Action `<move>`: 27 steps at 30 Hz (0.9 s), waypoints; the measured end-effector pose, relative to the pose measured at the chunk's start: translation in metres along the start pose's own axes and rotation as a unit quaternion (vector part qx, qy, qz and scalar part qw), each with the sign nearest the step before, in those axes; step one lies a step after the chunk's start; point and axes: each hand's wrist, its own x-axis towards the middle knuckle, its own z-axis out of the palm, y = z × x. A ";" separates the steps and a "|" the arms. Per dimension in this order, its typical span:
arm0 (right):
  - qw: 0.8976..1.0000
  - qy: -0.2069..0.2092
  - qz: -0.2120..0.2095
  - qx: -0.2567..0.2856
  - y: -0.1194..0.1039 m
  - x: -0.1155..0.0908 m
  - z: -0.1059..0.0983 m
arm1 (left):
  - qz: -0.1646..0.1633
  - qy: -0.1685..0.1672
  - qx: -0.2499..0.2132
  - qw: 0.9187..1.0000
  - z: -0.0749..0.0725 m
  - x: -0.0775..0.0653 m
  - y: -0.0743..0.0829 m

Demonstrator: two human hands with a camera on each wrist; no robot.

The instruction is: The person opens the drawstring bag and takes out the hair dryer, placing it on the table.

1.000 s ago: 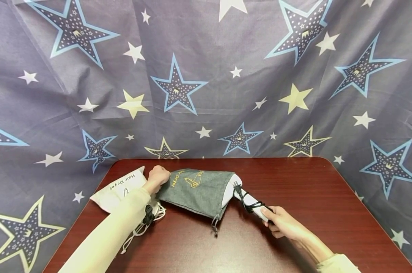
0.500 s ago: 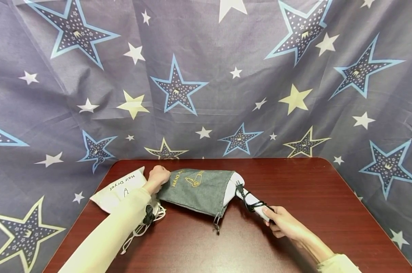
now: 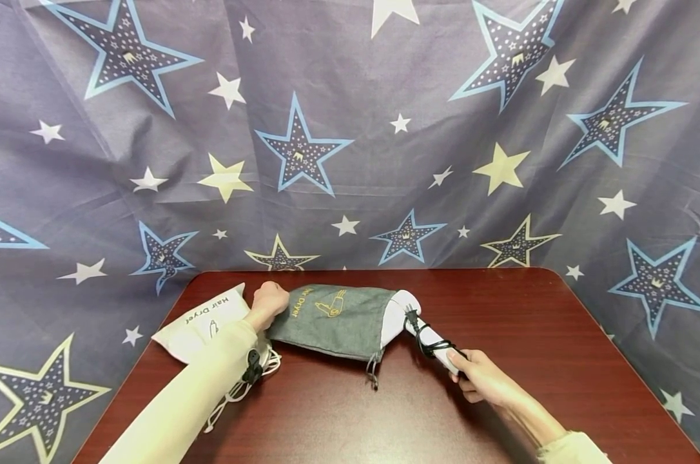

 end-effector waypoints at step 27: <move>0.999 0.031 0.011 0.005 0.002 0.000 -0.006 | 0.034 0.001 0.022 0.999 0.003 -0.004 0.000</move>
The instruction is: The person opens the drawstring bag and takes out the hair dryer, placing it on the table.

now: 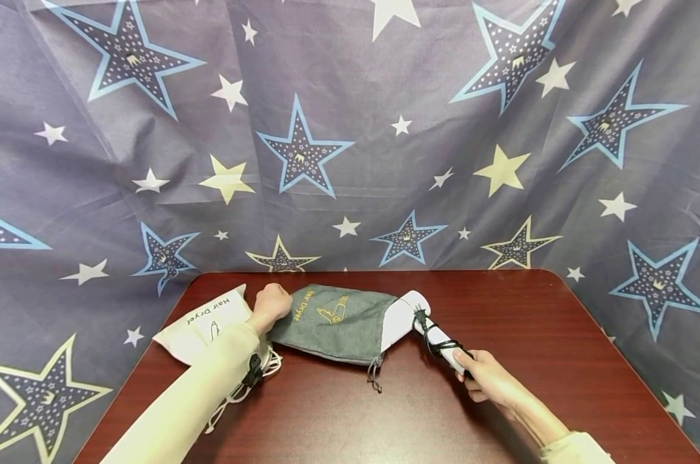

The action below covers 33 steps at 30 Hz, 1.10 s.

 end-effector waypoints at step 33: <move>0.999 0.036 0.007 0.006 0.002 -0.002 -0.015 | 0.143 -0.128 0.165 0.967 0.039 -0.048 0.019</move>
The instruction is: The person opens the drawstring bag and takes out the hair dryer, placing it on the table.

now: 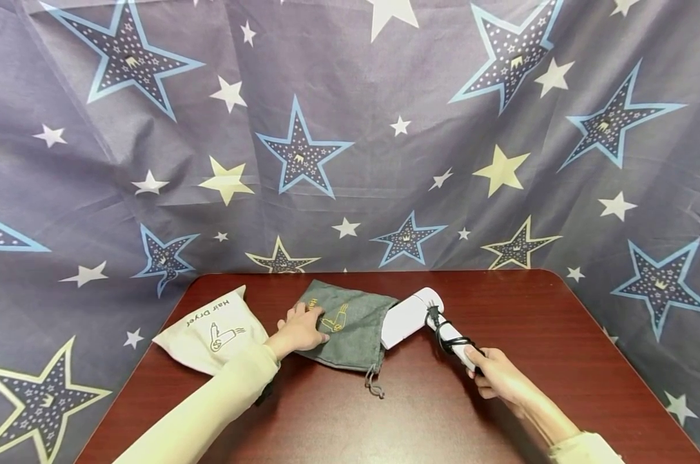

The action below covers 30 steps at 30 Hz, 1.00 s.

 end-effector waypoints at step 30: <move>1.000 0.025 -0.002 0.001 -0.010 0.000 -0.018 | -0.002 -0.028 0.037 0.999 0.007 0.003 -0.003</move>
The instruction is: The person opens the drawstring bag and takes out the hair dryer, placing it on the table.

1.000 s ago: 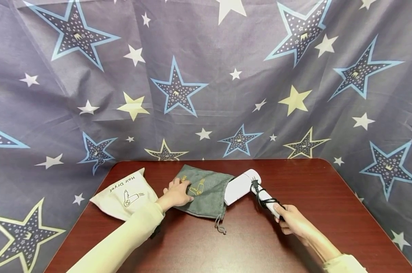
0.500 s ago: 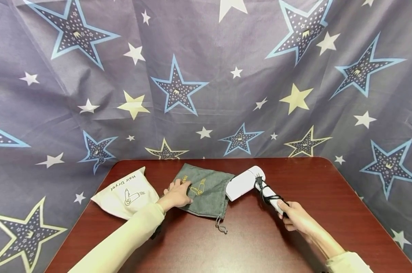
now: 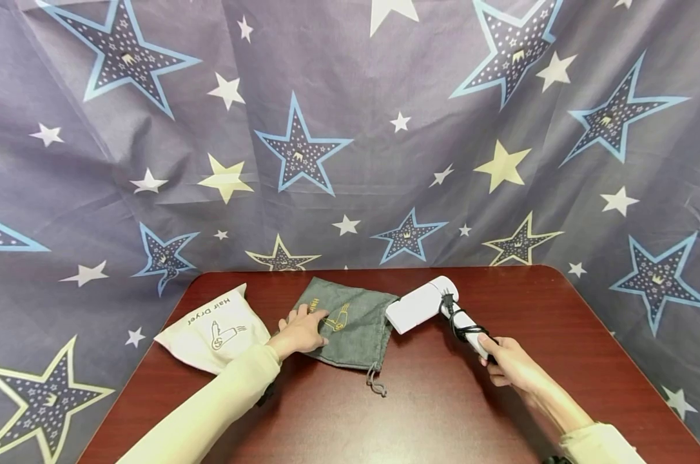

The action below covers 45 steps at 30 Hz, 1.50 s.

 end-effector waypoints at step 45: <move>0.999 0.045 -0.008 0.008 -0.012 0.000 -0.023 | 0.022 -0.014 -0.012 1.000 0.003 -0.001 0.018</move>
